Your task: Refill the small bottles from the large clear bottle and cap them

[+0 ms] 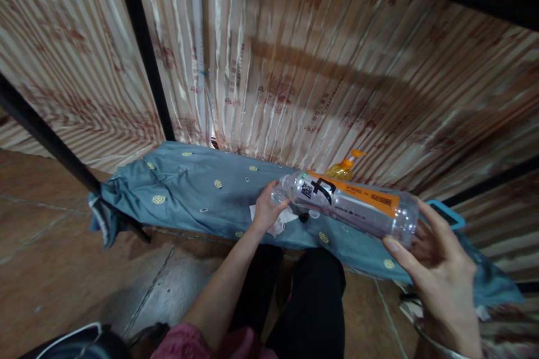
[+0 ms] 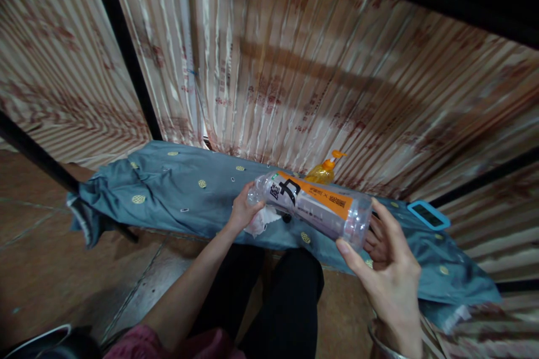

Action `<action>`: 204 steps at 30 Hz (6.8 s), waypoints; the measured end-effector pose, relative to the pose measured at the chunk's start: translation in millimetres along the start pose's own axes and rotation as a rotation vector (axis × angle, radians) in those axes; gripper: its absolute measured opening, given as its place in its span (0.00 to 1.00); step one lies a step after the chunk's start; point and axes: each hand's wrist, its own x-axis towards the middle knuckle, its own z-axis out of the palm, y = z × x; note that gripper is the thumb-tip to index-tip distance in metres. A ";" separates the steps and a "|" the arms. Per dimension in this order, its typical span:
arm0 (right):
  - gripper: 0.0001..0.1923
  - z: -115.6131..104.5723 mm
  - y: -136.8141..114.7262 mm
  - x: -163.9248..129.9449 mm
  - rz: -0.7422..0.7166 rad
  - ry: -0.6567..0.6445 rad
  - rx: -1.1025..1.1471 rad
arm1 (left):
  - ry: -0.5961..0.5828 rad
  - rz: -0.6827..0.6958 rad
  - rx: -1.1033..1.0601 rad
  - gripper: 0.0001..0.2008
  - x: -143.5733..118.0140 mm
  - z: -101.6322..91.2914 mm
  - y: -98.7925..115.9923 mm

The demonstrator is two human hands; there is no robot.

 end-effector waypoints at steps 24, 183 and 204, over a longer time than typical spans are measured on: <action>0.42 1.5 -0.1 2.1 -0.045 -0.018 0.009 | -0.006 0.012 -0.004 0.26 -0.7 -0.4 -0.2; 0.27 65.0 108.9 -69.5 0.951 0.172 1.106 | -0.111 0.047 0.125 0.33 1.8 -11.2 0.0; 0.27 130.0 66.9 -118.5 1.246 -0.210 1.407 | 0.031 -0.048 -0.191 0.33 -46.9 -62.6 4.3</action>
